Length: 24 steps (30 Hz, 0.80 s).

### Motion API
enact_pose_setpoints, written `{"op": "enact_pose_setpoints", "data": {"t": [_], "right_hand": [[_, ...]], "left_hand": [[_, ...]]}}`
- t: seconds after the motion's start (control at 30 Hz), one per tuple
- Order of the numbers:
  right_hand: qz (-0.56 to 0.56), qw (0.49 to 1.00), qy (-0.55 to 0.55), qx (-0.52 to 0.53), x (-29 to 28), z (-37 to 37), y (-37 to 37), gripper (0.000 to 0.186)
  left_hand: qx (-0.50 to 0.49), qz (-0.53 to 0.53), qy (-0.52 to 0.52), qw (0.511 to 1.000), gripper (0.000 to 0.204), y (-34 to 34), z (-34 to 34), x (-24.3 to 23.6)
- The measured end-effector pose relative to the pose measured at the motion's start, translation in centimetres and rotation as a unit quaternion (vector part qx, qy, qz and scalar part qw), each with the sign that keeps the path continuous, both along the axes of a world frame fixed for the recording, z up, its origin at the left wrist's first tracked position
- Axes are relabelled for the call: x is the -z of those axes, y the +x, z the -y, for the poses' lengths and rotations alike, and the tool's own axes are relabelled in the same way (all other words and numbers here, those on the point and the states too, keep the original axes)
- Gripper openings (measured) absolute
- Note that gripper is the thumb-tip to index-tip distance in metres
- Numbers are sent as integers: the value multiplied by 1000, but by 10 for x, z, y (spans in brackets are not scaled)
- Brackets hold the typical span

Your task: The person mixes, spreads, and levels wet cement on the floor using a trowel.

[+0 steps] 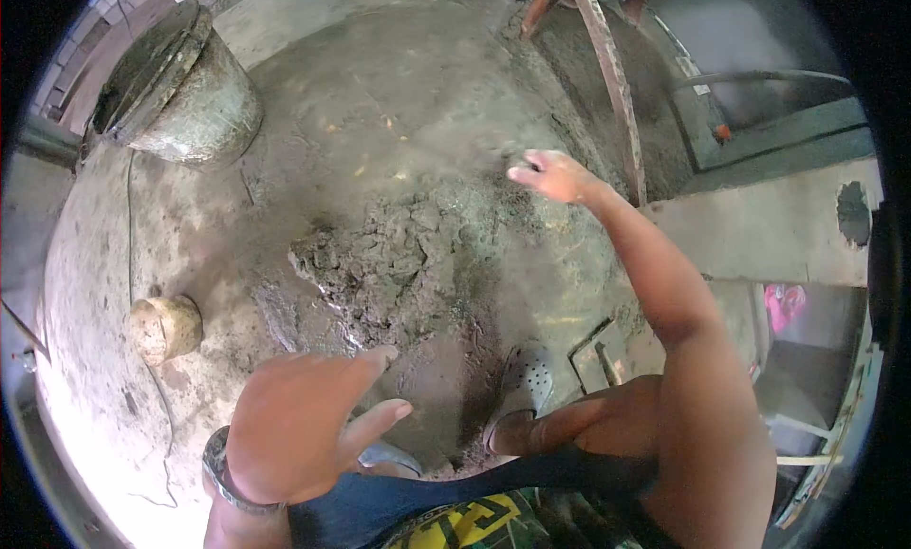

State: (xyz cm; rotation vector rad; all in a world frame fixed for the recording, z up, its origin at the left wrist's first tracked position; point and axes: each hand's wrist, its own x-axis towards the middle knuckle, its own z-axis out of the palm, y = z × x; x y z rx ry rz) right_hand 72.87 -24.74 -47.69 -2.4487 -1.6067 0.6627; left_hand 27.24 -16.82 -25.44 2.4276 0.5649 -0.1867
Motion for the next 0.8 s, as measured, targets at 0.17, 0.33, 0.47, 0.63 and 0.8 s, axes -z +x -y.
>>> {"op": "enact_pose_setpoints", "data": {"t": [0.17, 0.33, 0.47, 0.63, 0.8], "right_hand": [[-93, 967, -65, 229, 27, 56, 38, 81], [-96, 933, -170, 302, 73, 81, 43, 80], [-126, 958, -152, 208, 92, 64, -20, 86], [-99, 981, -128, 105, 93, 19, -95, 84], [-233, 950, -184, 95, 83, -13, -127, 74]], "left_hand": [[-15, 34, -4, 999, 45, -6, -1, 4], [-2, 9, -3, 1000, 44, -6, -4, 0], [-2, 5, -4, 1000, 45, -8, -5, 1], [32, 57, 48, 997, 42, -13, -4, -4], [11, 36, 44, 998, 43, -13, 4, -1]]}}
